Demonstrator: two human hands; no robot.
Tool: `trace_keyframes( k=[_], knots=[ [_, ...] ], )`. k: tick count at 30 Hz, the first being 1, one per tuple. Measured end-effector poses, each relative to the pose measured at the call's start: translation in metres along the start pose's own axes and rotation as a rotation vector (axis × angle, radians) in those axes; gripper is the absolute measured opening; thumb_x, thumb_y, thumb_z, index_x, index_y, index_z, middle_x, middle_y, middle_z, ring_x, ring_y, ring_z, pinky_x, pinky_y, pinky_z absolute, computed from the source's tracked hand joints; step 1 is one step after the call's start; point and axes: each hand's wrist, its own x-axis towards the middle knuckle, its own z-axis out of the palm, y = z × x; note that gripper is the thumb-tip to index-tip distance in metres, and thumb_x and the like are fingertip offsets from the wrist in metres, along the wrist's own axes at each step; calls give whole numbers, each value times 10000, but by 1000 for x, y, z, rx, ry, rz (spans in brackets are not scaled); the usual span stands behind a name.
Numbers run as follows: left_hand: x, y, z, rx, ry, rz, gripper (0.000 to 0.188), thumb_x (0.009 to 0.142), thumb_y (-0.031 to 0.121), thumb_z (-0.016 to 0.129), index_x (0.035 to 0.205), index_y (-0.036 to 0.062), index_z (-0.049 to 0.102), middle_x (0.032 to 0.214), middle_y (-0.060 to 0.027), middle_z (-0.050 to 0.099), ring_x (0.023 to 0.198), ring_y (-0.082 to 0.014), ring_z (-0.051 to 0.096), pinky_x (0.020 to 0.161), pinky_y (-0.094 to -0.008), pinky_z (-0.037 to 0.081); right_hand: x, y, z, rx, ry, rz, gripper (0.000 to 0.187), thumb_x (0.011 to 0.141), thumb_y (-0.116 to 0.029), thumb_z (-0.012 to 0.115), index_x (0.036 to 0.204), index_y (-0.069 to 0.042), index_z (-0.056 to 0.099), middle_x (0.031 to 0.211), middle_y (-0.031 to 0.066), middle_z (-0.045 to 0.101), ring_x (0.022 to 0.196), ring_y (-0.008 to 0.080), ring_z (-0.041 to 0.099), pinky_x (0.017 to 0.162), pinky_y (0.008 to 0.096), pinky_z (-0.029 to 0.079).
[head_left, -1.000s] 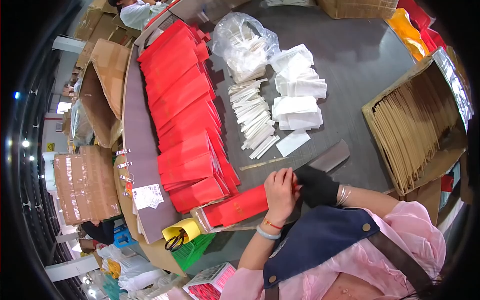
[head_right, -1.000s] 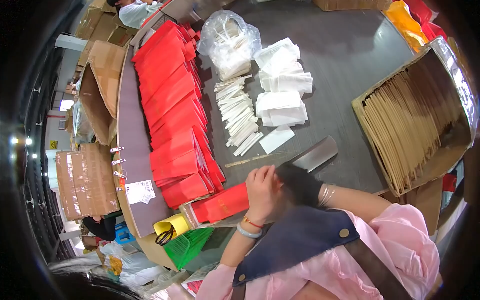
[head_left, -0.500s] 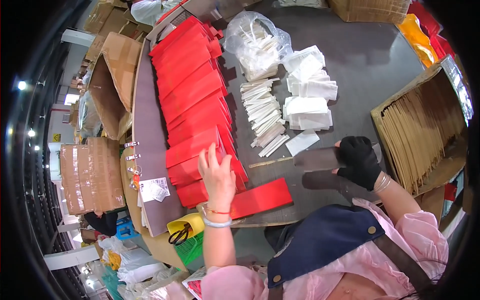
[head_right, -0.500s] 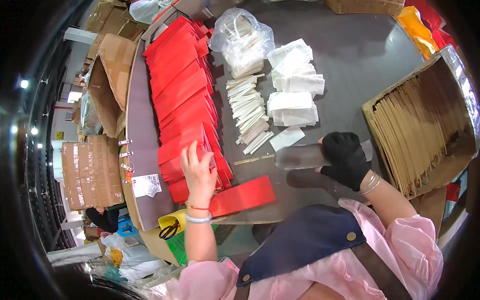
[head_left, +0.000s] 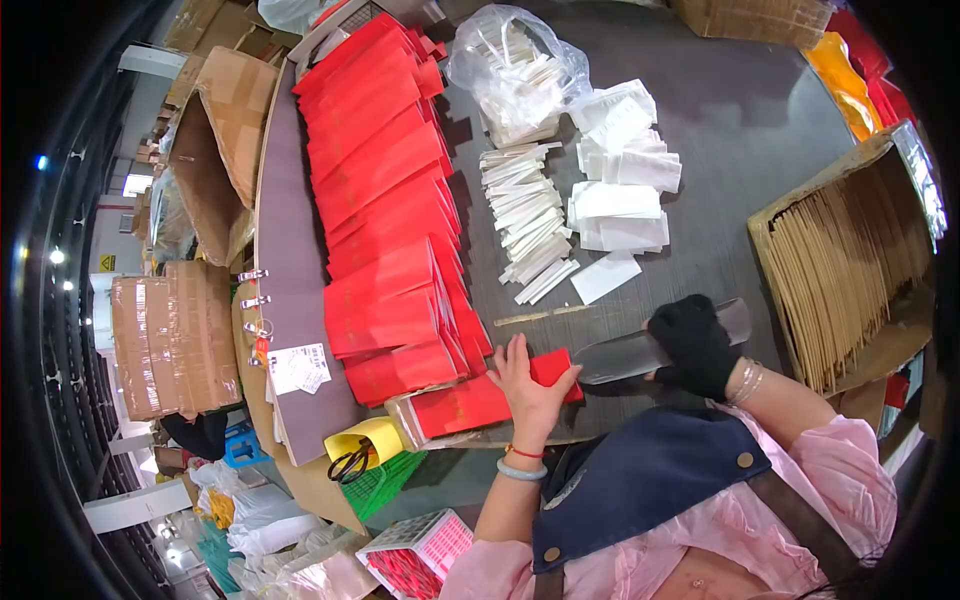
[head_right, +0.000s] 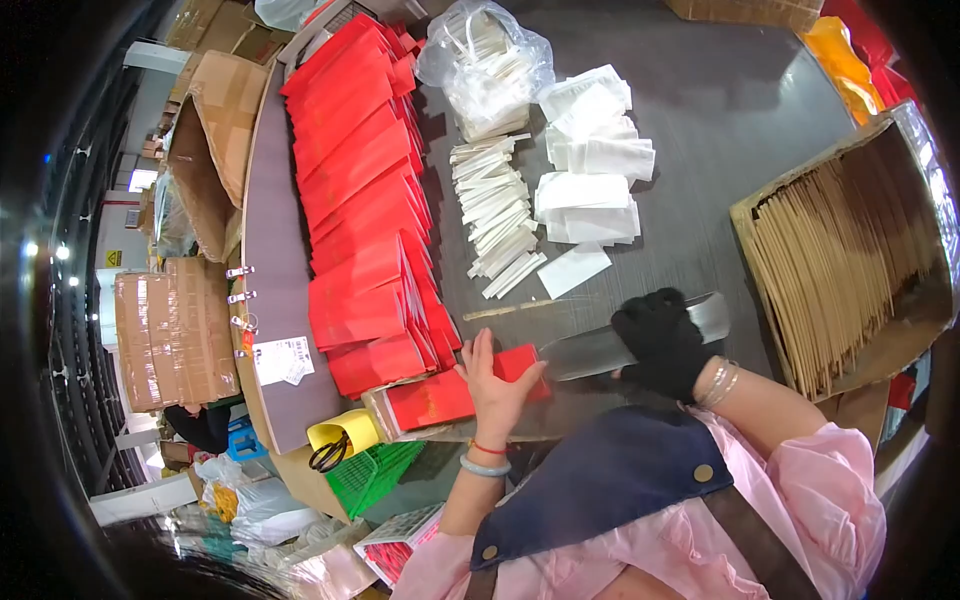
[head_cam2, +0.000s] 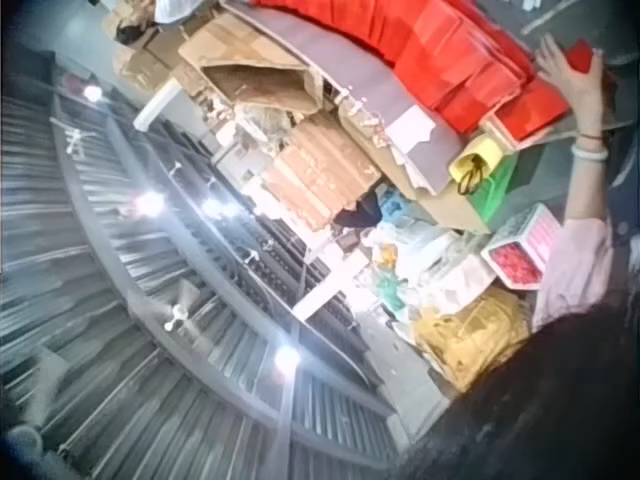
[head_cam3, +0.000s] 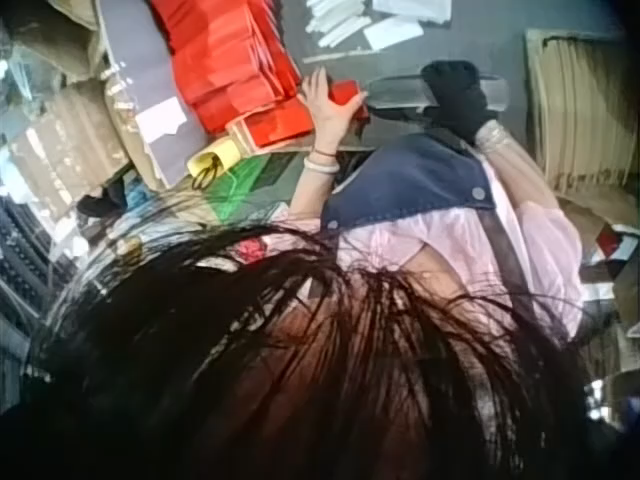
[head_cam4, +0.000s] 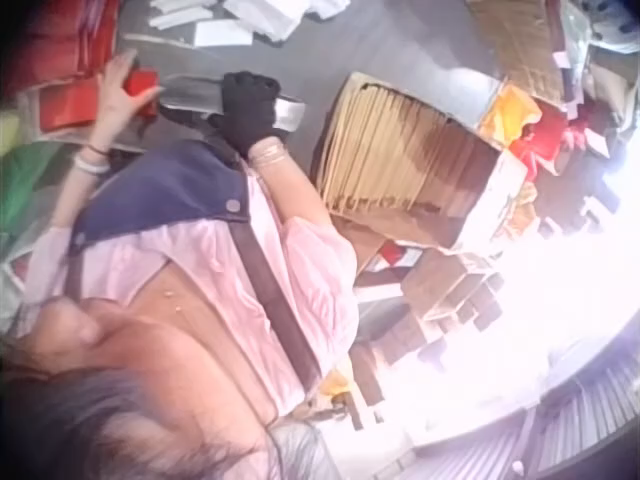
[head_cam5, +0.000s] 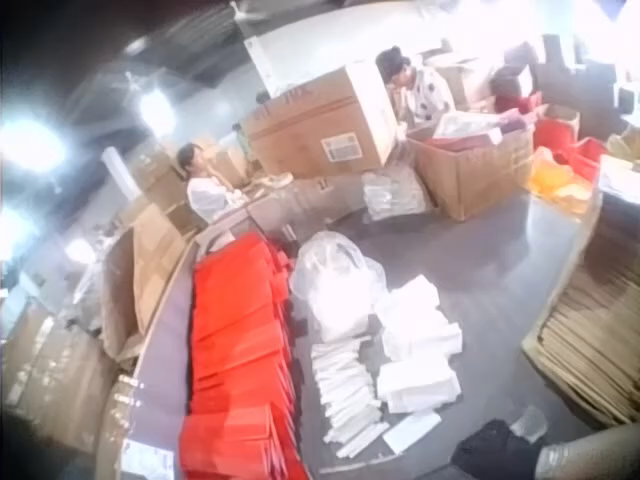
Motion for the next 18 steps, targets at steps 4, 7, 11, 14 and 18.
trace_keyframes(
  k=[4,7,11,14,18],
  knots=[
    [7,9,-1,2,-27,24,916,677,406,839,1396,7,436,1441,-189,442,1398,-395,291,1153,-561,128,31,-29,46,15,-66,-91,682,678,-541,742,1145,-64,598,1111,145,595,1075,339,548,991,496,349],
    [24,14,0,42,-51,69,759,730,319,812,1349,14,497,1390,-195,488,1334,-392,385,1132,-509,242,27,-18,45,99,75,-144,699,648,-506,782,1167,-77,594,1132,155,594,1076,354,548,963,483,380],
    [78,12,5,9,96,277,326,798,187,730,1071,41,629,1062,-132,610,1030,-351,552,896,-460,426,-10,40,1,138,501,25,584,647,-237,828,1175,-113,611,1152,124,611,1100,322,559,957,441,420],
    [102,-2,10,94,132,342,140,803,114,707,915,52,651,908,-94,621,883,-322,581,782,-434,453,-80,116,-22,44,706,364,430,744,-62,730,1154,-49,600,1115,119,608,1066,300,584,954,367,450],
    [103,18,5,192,190,435,60,823,86,671,852,58,627,863,-107,600,835,-326,568,734,-424,452,-219,215,-48,-74,753,870,303,913,-151,613,1176,0,598,1117,128,646,1063,253,613,919,339,468]
  ],
)
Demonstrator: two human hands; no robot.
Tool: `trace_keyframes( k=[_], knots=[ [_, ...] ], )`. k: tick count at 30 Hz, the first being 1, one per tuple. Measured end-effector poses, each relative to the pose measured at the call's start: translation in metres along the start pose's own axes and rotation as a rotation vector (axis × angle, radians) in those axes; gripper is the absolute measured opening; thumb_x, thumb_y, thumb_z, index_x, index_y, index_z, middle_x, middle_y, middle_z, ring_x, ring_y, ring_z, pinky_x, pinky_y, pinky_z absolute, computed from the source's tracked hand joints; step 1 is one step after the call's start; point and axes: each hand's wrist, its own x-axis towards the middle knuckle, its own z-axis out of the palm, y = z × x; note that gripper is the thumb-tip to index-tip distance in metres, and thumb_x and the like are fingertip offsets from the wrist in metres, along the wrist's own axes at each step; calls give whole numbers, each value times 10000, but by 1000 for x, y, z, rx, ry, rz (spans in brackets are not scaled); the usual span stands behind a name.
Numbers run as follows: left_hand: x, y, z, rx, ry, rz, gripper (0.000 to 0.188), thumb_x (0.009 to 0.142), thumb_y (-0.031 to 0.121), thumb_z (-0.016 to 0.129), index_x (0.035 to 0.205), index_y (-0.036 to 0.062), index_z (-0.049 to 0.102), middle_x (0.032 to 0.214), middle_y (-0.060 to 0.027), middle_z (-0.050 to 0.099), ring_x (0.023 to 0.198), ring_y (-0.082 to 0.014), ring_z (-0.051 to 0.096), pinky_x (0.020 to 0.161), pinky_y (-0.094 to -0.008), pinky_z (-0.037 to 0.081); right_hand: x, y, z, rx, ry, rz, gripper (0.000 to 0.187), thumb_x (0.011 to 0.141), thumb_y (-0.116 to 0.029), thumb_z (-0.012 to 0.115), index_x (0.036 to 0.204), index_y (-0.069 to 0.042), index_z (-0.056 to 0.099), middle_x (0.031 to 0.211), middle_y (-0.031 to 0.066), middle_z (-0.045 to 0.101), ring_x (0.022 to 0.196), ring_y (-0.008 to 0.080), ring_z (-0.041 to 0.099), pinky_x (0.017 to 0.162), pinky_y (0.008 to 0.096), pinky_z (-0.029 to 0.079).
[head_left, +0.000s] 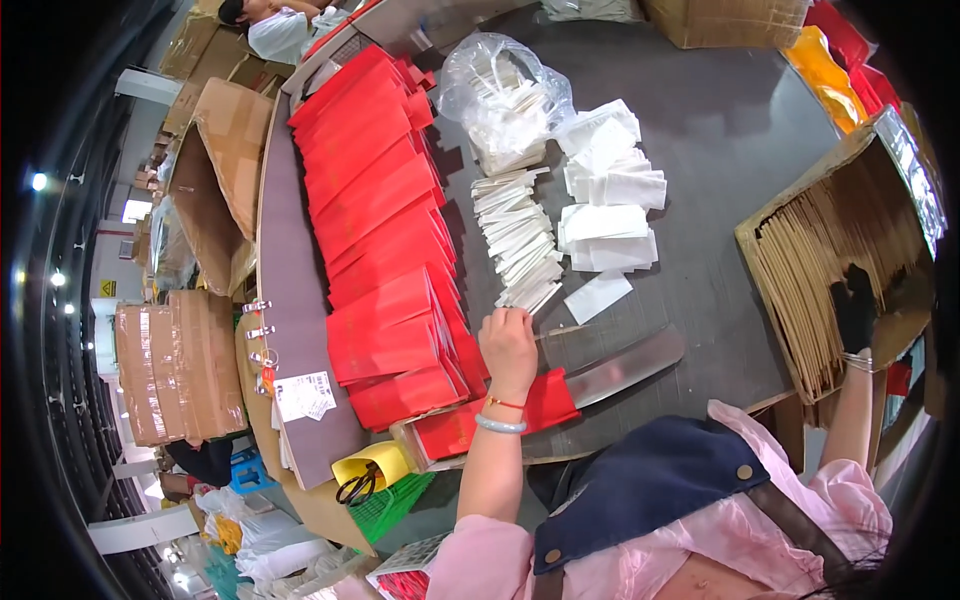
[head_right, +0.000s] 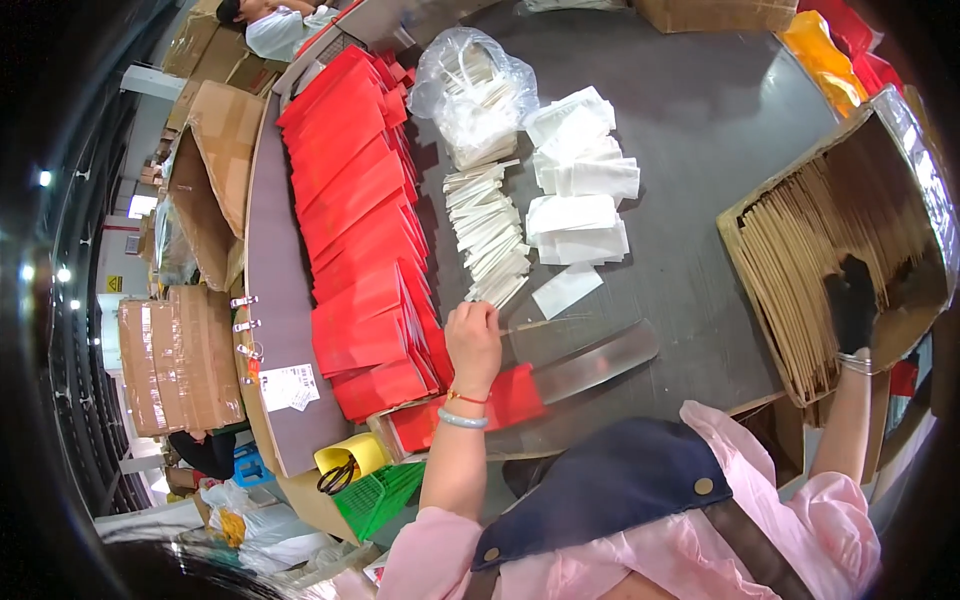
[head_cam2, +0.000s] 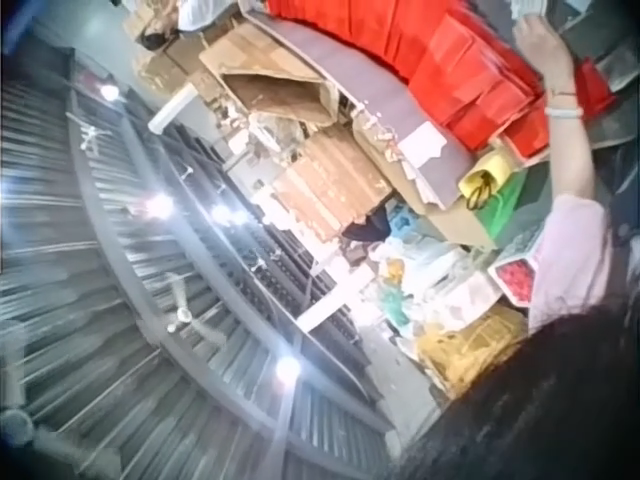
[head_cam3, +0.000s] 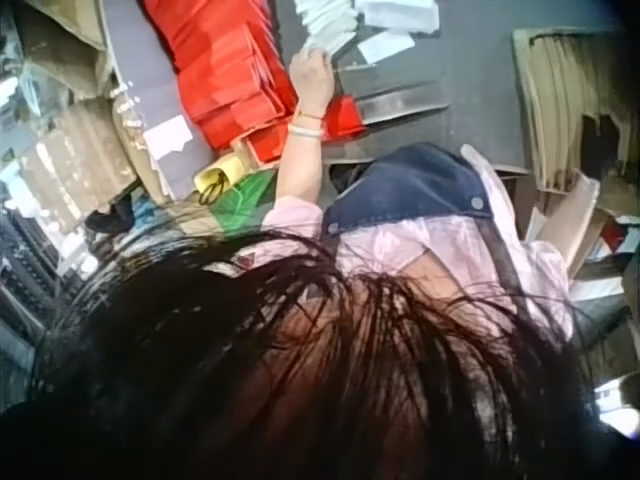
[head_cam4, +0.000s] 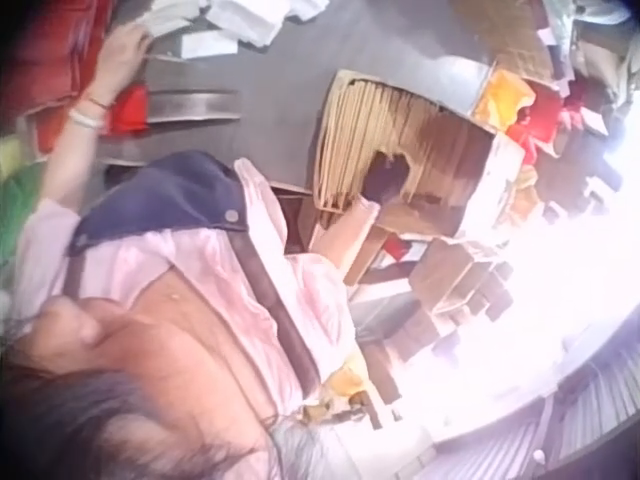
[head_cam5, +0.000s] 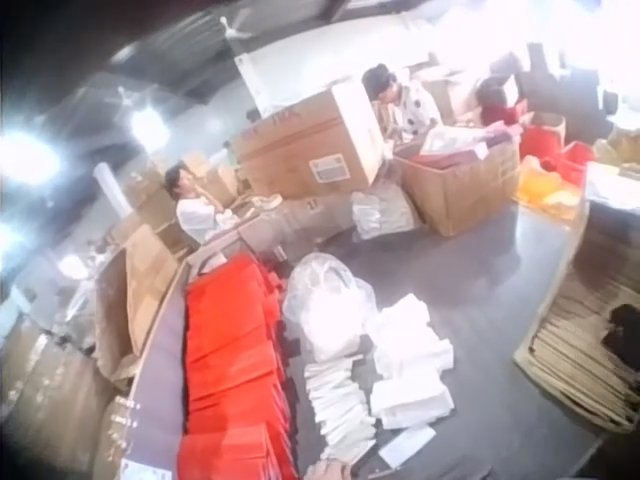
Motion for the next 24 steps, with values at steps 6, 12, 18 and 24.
trace_keyframes(
  k=[6,12,18,24],
  knots=[
    [4,31,15,-222,-126,28,114,818,106,686,893,65,611,890,-118,585,849,-333,556,756,-436,450,5,42,9,-205,-69,-5,294,893,-170,533,1103,25,596,1077,207,626,1019,373,596,891,407,469],
    [14,38,29,-164,-123,49,304,727,137,778,945,71,577,949,-109,565,853,-331,553,754,-438,457,1,54,17,-338,-98,56,329,897,-134,485,1165,32,576,1162,215,613,1116,367,568,961,401,448],
    [7,46,17,-465,-287,-165,256,740,102,762,924,54,592,731,-105,596,727,-284,557,692,-407,461,4,65,18,-413,-59,118,430,956,-158,456,1340,33,499,1373,200,531,1295,339,476,1100,380,351],
    [-39,66,-29,-359,-455,82,194,716,169,778,854,106,657,740,-51,600,760,-242,550,714,-397,423,-33,-78,17,1176,39,219,217,967,-63,511,1144,-8,623,1068,98,651,1009,201,596,913,327,445]
  ],
)
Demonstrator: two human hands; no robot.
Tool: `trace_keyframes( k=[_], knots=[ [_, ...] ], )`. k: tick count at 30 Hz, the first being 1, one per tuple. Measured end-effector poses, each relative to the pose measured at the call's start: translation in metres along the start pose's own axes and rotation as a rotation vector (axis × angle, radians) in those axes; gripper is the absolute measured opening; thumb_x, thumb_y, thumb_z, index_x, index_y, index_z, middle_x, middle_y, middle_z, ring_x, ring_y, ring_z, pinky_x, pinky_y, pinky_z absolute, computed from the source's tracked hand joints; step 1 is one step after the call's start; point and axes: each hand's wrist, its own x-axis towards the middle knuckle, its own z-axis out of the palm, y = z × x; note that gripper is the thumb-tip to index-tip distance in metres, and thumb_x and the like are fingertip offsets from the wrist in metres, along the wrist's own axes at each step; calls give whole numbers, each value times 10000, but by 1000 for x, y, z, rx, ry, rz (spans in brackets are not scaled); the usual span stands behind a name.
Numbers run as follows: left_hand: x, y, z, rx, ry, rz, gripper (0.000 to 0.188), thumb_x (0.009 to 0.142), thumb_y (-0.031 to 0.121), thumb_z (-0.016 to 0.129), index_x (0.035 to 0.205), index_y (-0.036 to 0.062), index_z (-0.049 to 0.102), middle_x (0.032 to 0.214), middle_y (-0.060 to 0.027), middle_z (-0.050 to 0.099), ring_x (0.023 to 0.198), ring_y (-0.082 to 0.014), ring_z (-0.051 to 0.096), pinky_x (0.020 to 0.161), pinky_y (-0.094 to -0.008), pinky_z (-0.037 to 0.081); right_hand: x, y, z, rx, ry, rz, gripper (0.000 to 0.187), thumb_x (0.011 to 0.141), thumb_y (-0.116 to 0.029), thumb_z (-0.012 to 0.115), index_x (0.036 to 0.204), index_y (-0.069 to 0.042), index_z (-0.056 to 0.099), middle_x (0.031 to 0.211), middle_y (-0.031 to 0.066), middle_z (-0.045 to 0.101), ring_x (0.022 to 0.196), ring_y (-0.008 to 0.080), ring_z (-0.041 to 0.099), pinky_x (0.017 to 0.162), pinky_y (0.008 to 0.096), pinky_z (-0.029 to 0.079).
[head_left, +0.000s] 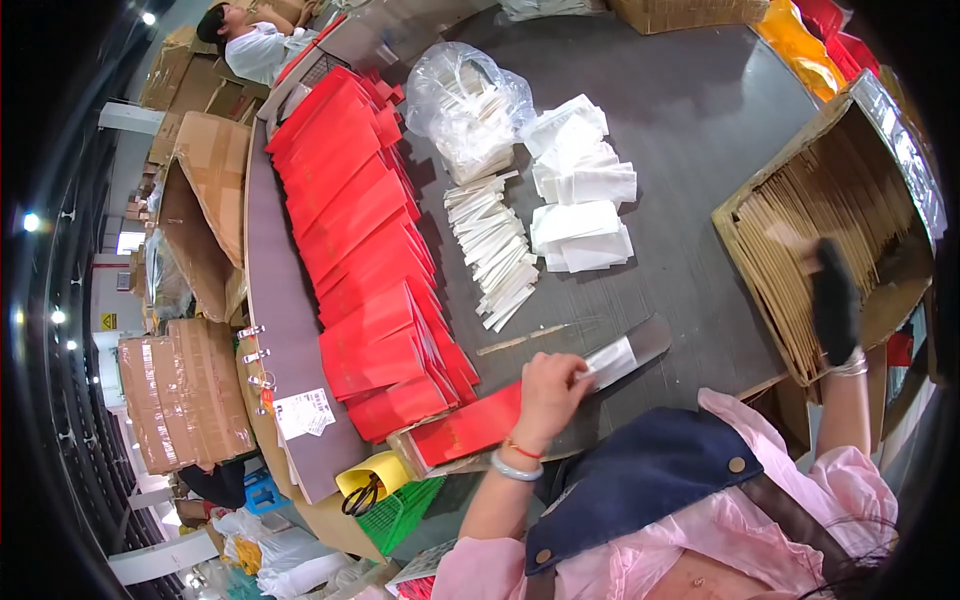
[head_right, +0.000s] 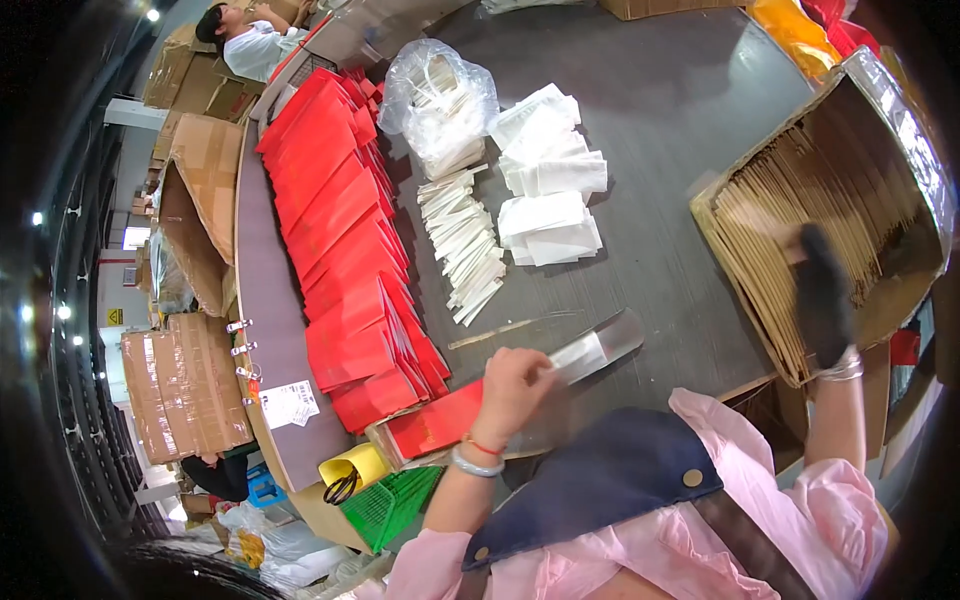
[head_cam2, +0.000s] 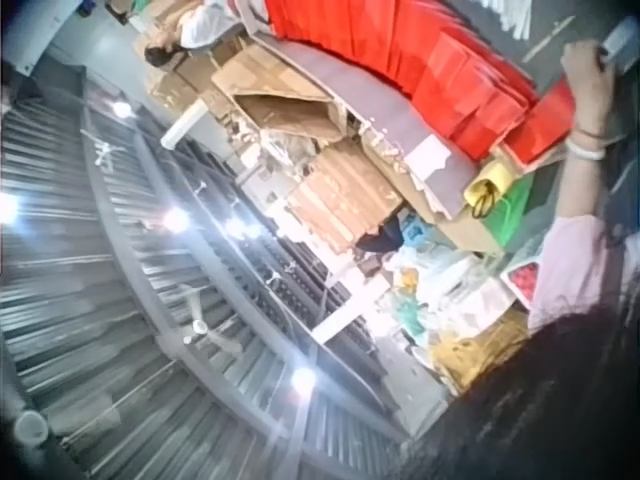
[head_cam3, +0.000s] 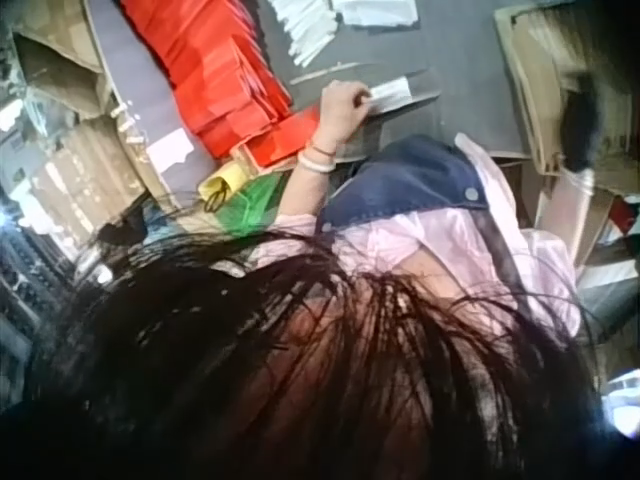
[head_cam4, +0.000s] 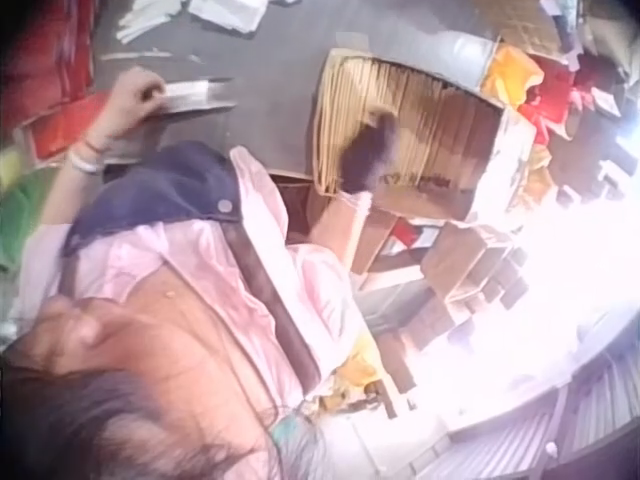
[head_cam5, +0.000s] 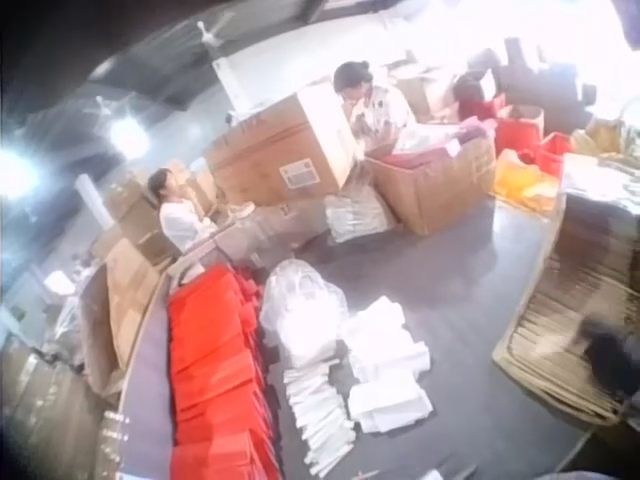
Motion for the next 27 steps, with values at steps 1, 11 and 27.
trace_keyframes(
  k=[1,11,27],
  knots=[
    [-8,-3,7,120,64,22,208,690,196,794,860,134,691,830,-20,582,852,-238,538,762,-397,402,-13,-37,60,-817,-441,-283,353,870,40,533,1207,-19,620,1056,132,642,1005,258,606,860,361,466],
    [-52,-13,-1,195,158,-42,716,586,239,860,1224,53,593,1200,-109,544,1130,-347,472,975,-463,385,-73,31,172,-1014,-1160,-621,213,814,-215,654,1025,-201,678,820,116,598,745,312,603,644,438,470],
    [-10,-4,11,236,146,57,578,684,135,760,1234,106,588,1206,-113,539,1107,-336,496,920,-461,405,-110,39,234,-491,-1072,-315,462,699,-235,761,1106,-89,598,1072,149,589,1020,338,564,870,437,443]
  ],
)
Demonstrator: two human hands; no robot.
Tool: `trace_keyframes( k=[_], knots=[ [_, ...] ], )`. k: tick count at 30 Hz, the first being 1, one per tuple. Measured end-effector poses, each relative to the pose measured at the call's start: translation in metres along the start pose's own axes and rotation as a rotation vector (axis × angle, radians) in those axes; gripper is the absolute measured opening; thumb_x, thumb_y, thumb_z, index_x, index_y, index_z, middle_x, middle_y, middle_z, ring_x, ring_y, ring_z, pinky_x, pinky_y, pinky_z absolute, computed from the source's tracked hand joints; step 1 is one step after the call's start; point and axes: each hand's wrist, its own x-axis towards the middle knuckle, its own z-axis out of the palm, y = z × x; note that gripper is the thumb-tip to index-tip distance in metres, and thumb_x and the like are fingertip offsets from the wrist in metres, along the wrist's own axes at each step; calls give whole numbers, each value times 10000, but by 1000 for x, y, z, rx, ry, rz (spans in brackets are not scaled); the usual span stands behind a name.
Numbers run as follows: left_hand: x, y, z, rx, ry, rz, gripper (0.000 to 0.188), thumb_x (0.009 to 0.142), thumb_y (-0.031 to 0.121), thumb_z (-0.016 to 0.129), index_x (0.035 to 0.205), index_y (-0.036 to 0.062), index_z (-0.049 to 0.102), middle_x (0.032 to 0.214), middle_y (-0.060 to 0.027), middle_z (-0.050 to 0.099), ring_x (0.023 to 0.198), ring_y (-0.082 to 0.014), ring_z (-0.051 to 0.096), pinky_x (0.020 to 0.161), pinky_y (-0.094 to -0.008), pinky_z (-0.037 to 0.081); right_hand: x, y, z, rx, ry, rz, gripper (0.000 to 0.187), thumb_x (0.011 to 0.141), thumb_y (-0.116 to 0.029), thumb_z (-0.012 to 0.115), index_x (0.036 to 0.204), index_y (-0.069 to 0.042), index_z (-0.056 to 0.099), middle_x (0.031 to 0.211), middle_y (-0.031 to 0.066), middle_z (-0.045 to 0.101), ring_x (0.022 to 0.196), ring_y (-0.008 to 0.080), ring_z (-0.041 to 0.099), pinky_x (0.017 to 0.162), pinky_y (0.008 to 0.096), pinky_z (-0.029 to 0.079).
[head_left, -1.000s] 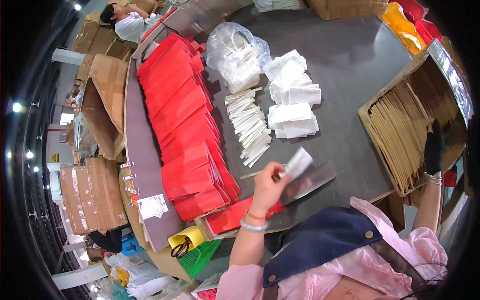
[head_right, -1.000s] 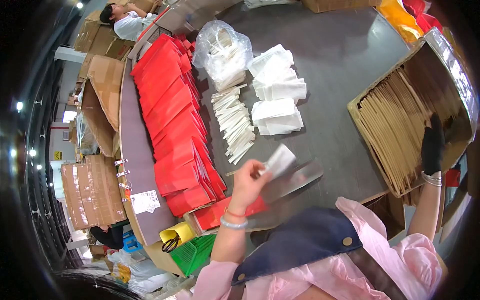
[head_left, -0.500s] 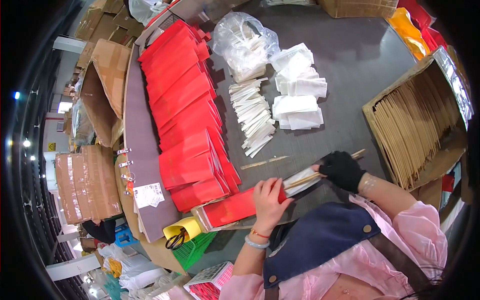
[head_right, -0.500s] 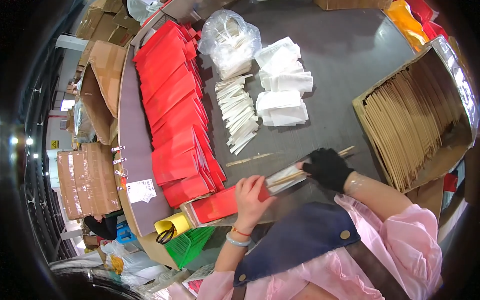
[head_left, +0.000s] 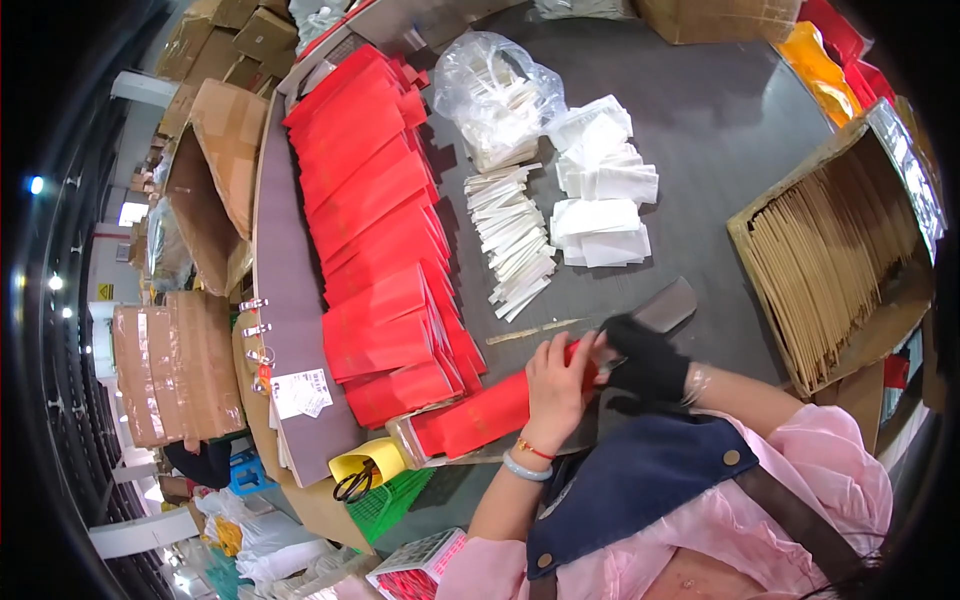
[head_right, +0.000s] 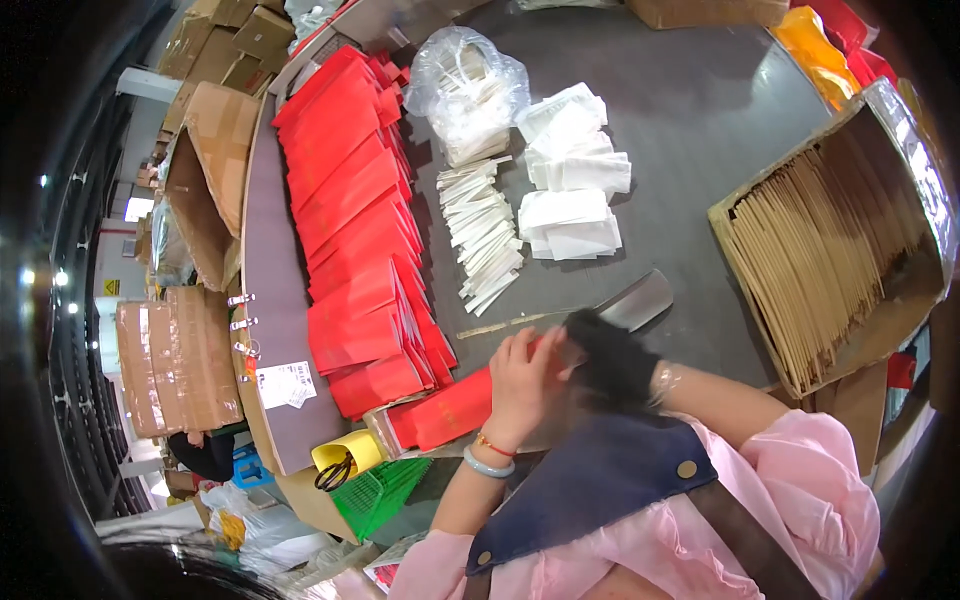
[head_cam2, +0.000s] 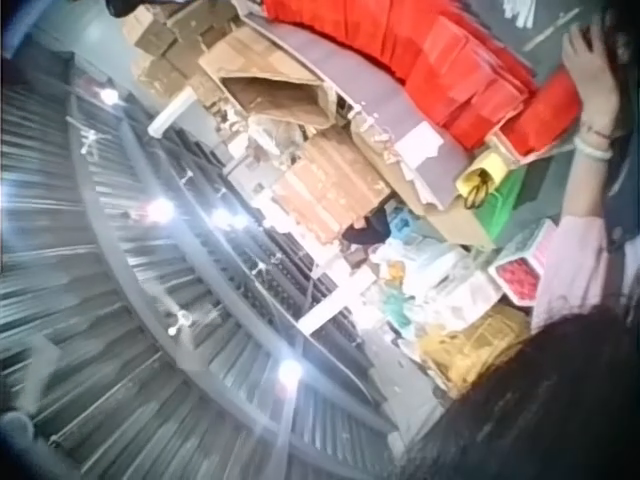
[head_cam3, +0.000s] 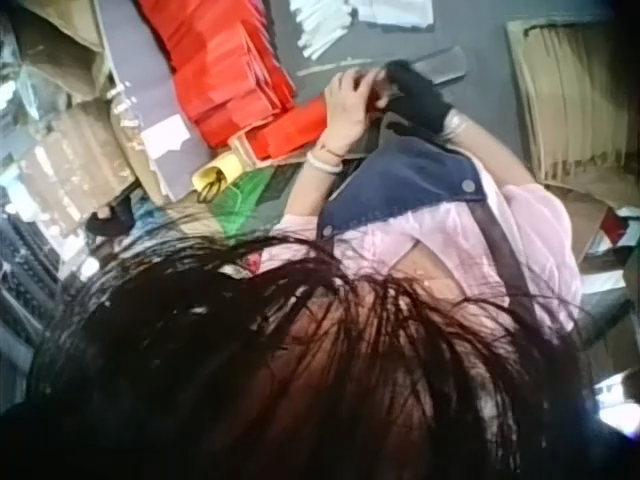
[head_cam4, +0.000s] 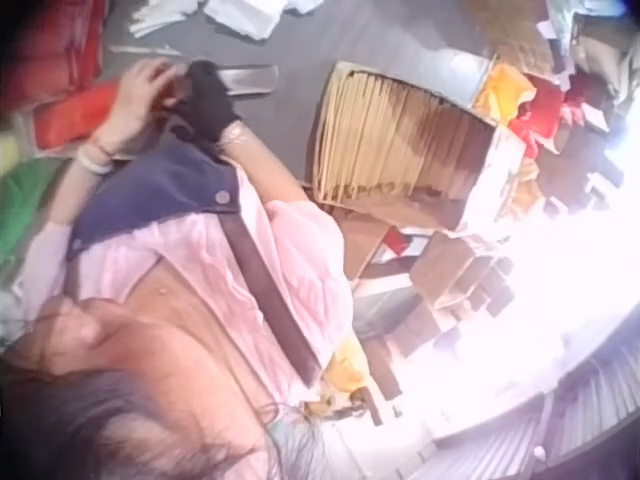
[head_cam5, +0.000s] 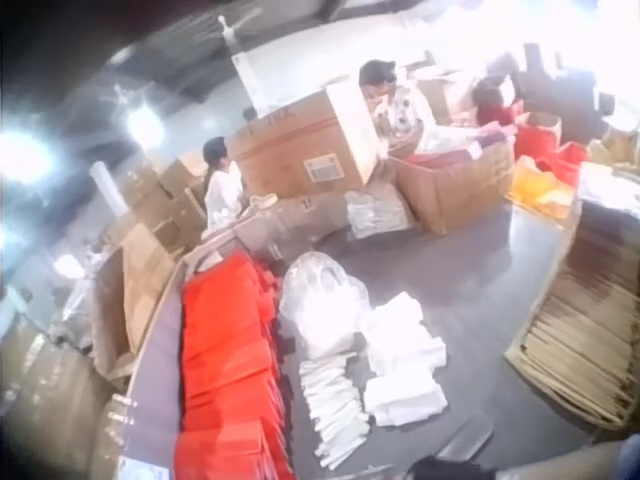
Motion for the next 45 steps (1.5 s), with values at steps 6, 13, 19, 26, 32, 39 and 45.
trace_keyframes(
  k=[6,13,19,26,32,39,45],
  knots=[
    [21,7,-72,110,-344,122,265,663,58,655,921,111,623,998,-122,530,993,-325,525,794,-471,433,-10,4,-58,-471,-119,-25,615,641,-488,759,1103,-115,601,1081,85,590,1067,290,549,966,488,363],
    [11,-67,-103,381,282,-163,366,677,66,746,1028,51,642,1262,-215,503,1166,-412,472,981,-499,403,-15,-15,-96,-492,68,169,627,578,-324,844,1098,-99,577,1036,94,578,1020,307,551,941,462,377],
    [-44,-23,8,43,136,-571,927,659,493,828,1368,28,453,1400,-189,422,1337,-418,309,1105,-639,159,-15,-29,-78,-565,-19,115,622,589,-360,842,1099,-102,598,1051,88,578,1025,289,552,981,470,352],
    [-50,-33,8,-116,181,-554,934,644,447,848,1367,0,461,1400,-207,449,1341,-393,344,1137,-568,163,-7,-26,-59,-565,-216,57,635,628,-432,805,1106,-66,605,1084,118,579,1046,305,552,995,485,332],
    [-36,-30,-1,-142,47,-532,911,701,443,816,1393,6,418,1474,-191,383,1405,-413,249,1135,-618,95,15,-10,12,-477,-263,-143,705,643,-519,767,1161,-68,608,1145,146,593,1080,311,557,969,489,360],
    [24,-70,-1,-20,406,-201,311,786,107,726,1077,35,644,1067,-142,601,987,-352,560,851,-431,455,68,24,-74,-617,259,100,643,758,-350,733,1314,-119,507,1260,117,531,1178,324,483,986,492,340],
    [40,-103,9,73,314,-197,79,831,106,667,902,82,642,863,-114,599,805,-333,573,698,-430,463,91,42,-82,-811,140,97,435,757,-266,723,1155,-128,615,1149,59,585,1124,272,523,971,453,348]
  ],
)
